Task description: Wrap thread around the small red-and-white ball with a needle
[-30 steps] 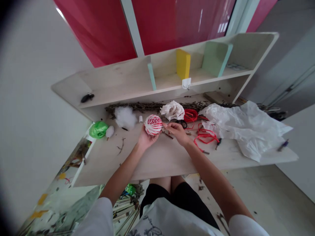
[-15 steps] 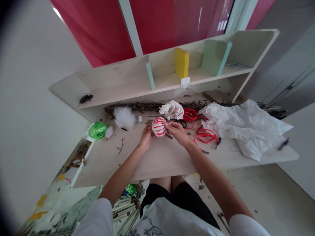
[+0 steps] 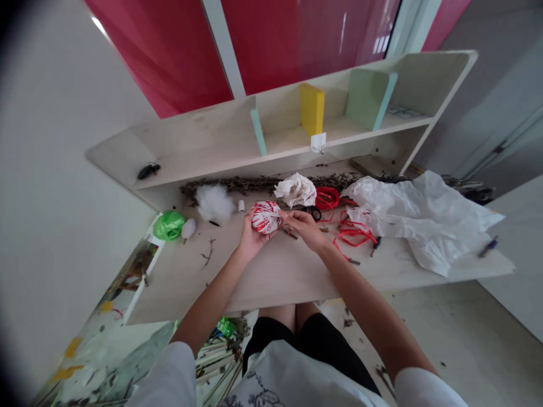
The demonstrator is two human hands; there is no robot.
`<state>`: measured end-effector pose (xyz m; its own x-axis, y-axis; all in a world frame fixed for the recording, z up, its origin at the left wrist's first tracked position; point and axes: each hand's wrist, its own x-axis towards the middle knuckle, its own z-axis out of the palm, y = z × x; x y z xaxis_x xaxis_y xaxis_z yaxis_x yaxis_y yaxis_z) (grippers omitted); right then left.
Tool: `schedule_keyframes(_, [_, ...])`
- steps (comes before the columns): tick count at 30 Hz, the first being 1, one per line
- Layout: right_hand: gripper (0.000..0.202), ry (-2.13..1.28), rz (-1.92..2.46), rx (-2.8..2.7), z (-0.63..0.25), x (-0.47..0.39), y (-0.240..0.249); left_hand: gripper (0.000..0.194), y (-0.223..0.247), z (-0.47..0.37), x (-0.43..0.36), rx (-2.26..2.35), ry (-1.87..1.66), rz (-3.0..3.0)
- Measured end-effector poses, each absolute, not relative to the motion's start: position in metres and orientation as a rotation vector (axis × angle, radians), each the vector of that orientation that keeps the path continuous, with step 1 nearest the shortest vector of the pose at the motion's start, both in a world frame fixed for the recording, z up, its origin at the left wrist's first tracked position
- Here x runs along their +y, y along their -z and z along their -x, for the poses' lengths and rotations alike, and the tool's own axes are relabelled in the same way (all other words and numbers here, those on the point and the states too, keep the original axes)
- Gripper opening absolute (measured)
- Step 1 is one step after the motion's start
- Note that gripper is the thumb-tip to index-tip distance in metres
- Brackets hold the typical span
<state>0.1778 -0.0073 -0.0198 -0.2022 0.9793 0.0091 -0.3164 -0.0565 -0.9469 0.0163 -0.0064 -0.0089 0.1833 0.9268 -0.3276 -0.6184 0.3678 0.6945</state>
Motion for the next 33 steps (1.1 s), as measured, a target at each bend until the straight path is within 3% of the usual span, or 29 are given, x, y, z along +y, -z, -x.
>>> schedule_keyframes(15, [0.044,-1.463,0.927,-1.031,-0.180,-0.005,0.017,0.066,-0.001,-0.004,-0.007,0.590,-1.099,-0.347])
schedule_keyframes(33, [0.041,-1.422,0.945,-1.209,-0.177,0.000,0.036,0.075,0.002,-0.003,-0.007,0.523,-0.980,-0.352])
